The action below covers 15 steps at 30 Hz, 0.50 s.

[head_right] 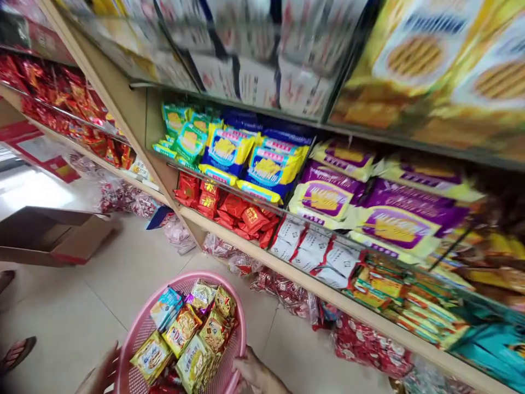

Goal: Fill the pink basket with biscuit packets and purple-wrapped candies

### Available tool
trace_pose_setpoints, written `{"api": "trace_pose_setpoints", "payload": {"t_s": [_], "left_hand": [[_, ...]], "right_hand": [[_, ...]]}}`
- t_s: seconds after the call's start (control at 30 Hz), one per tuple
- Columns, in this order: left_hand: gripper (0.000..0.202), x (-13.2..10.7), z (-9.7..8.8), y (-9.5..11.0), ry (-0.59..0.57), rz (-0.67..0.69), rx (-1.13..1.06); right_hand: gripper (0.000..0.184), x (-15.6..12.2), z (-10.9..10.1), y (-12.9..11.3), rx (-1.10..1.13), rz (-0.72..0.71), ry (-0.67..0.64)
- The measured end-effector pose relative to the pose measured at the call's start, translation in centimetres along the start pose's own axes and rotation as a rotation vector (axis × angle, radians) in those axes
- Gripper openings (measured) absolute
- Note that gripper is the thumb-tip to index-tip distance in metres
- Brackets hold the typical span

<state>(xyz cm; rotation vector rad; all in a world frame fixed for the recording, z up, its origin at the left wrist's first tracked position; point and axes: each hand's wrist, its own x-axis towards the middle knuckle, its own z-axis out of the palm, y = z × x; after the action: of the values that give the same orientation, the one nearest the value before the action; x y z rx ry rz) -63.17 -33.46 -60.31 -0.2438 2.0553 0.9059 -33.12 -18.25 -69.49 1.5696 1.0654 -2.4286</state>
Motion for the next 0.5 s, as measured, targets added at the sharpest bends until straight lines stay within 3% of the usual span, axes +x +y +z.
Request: {"api": "trace_pose_setpoints", "payload": {"t_s": [0.23,0.37,0.5], "left_hand": [[0.074,10.4,3.6,-3.2,-0.044,-0.033,0.028],[0.074,14.3,5.1,-4.1,-0.066,-0.031,0.016],[0.071,17.5,6.2,-4.9,-0.093,-0.017,0.027]], "right_hand": [[0.042,12.4,-1.4,3.7,-0.026,0.120,-0.002],[0.040,18.0,-1.9,4.9,-0.041,0.127,-0.022],[0.036,22.0,-2.8,5.4,-0.046,0.089,-0.031]]}}
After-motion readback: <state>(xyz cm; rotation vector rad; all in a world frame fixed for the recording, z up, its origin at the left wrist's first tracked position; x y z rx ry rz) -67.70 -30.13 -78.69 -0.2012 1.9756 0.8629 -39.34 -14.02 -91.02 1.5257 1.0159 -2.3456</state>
